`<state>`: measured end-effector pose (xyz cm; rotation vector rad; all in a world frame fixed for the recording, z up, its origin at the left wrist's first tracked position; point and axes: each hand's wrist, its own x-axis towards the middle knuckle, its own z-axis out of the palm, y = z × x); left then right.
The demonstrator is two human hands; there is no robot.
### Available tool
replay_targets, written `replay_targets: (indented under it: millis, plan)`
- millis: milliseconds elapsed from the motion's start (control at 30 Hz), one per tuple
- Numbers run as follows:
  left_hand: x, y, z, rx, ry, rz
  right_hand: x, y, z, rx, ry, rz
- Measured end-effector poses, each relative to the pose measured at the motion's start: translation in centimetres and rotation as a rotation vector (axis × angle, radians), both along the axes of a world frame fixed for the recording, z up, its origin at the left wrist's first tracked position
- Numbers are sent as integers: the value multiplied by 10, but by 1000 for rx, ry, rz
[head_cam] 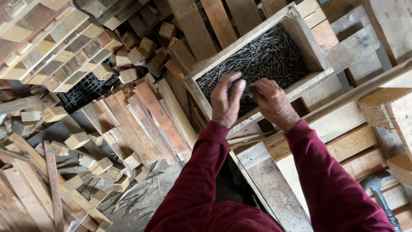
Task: The person assembles wooden crates by hammering nails into wooden planks. They repeatedly pick up nails, position planks, and use a hammer to secure the pieces together in a workshop setting.
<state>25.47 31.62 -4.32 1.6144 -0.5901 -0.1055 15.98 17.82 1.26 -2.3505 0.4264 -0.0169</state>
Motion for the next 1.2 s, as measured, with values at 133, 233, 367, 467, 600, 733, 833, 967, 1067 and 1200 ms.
replay_targets:
  millis: [133,233,367,467,600,733,833,967,1067,1200]
  plan:
    - [-8,-22,12,302,-47,-197,0,7,1,62,172,-78]
    - [-18,-33,11,-169,761,-182,5,19,1,189,151,-212]
    - [-20,-31,-7,-621,1372,6,3,33,3,323,15,-273]
    - [-14,-20,-25,-799,1553,58,-3,28,2,406,-78,-284]
    - [3,2,-38,-983,1611,-116,-4,4,-8,567,-249,-444]
    - [15,25,-24,-829,1554,-104,10,-17,-27,239,-32,-346]
    - [19,33,-1,-703,1479,-77,25,-18,-47,-1,152,-179]
    - [21,34,20,-491,1500,-66,44,-10,-68,-396,103,-34]
    - [22,32,19,-471,1489,-106,50,-13,-68,-296,346,-92]
    - [32,23,2,-347,1382,-104,48,-31,-38,-260,216,-29]
